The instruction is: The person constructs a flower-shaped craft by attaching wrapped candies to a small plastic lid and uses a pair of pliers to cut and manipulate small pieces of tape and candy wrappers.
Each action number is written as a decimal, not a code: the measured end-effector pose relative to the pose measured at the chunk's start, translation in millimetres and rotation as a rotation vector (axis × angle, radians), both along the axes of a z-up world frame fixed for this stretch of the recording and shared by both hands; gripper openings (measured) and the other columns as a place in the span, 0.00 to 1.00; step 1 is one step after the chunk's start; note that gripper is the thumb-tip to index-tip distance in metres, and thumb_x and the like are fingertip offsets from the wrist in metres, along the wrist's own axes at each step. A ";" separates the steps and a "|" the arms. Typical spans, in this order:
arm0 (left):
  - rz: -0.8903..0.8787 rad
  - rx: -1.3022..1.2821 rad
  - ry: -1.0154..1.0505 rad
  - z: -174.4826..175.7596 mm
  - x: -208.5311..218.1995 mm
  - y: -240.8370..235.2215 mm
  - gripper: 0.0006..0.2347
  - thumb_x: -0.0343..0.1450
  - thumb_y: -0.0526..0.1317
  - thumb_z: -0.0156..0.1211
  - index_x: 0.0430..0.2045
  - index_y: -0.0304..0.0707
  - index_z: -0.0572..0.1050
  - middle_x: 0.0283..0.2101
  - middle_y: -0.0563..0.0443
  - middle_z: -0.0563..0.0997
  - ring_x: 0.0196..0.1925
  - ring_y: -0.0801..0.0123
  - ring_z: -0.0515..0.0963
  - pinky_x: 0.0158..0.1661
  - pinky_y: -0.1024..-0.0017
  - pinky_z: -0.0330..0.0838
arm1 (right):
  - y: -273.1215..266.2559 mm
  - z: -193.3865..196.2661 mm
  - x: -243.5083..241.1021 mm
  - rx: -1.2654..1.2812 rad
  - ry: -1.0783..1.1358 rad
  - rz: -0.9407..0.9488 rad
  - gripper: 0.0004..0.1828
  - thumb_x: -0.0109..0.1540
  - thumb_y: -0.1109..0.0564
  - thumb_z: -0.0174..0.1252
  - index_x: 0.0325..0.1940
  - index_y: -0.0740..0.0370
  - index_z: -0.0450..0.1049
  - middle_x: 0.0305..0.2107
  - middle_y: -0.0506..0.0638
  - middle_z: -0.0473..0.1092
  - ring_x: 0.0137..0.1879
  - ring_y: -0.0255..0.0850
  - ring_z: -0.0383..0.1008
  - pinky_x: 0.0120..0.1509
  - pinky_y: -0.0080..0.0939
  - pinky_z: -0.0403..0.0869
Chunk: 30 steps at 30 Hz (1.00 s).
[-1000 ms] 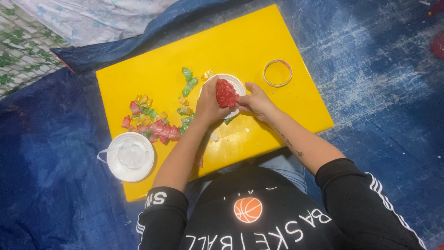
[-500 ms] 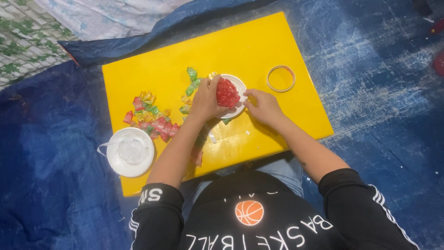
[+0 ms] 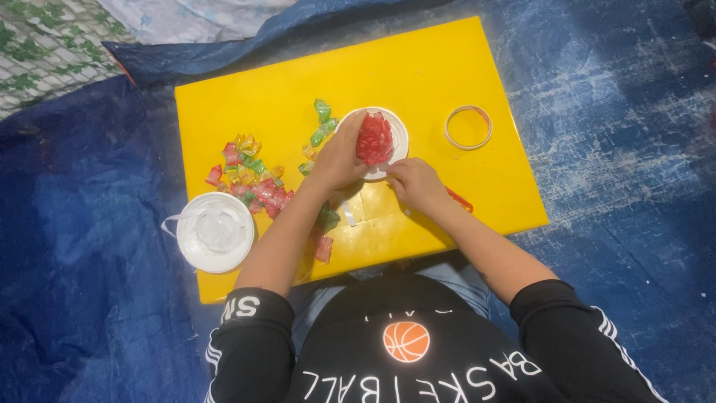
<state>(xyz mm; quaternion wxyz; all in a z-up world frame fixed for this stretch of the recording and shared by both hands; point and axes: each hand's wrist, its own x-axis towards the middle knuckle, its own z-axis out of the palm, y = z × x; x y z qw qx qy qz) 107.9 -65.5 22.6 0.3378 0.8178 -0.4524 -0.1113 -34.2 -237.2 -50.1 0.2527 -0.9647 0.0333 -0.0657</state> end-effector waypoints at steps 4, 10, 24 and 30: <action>0.008 0.026 0.016 8.2 -5.0 0.3 0.46 0.61 0.33 0.76 0.73 0.43 0.49 0.73 0.29 0.57 0.72 0.33 0.64 0.66 0.44 0.64 | 11.9 7.5 -4.1 0.098 -0.002 0.023 0.10 0.65 0.50 0.60 0.47 0.49 0.83 0.47 0.46 0.79 0.56 0.45 0.78 0.63 0.44 0.73; 0.047 -0.034 0.043 -4.5 -2.4 -5.9 0.47 0.58 0.41 0.83 0.71 0.43 0.53 0.70 0.33 0.63 0.71 0.40 0.67 0.66 0.50 0.67 | -2.3 26.2 5.6 0.503 -0.051 -0.305 0.09 0.62 0.57 0.64 0.47 0.55 0.77 0.40 0.57 0.79 0.46 0.51 0.82 0.52 0.46 0.80; 0.016 -0.086 -0.043 -16.4 0.3 -11.7 0.45 0.59 0.36 0.80 0.70 0.44 0.53 0.67 0.30 0.64 0.66 0.35 0.71 0.63 0.46 0.70 | -11.9 -18.3 28.1 1.194 0.079 -0.332 0.30 0.62 0.67 0.55 0.65 0.61 0.53 0.36 0.60 0.76 0.31 0.40 0.80 0.40 0.34 0.83; 0.035 -0.091 -0.025 -9.5 -5.4 -11.6 0.44 0.59 0.33 0.78 0.69 0.44 0.55 0.65 0.30 0.65 0.65 0.35 0.72 0.62 0.47 0.71 | -12.8 -14.9 27.5 1.236 0.100 -0.341 0.32 0.61 0.69 0.56 0.66 0.59 0.53 0.39 0.60 0.75 0.33 0.41 0.81 0.43 0.37 0.84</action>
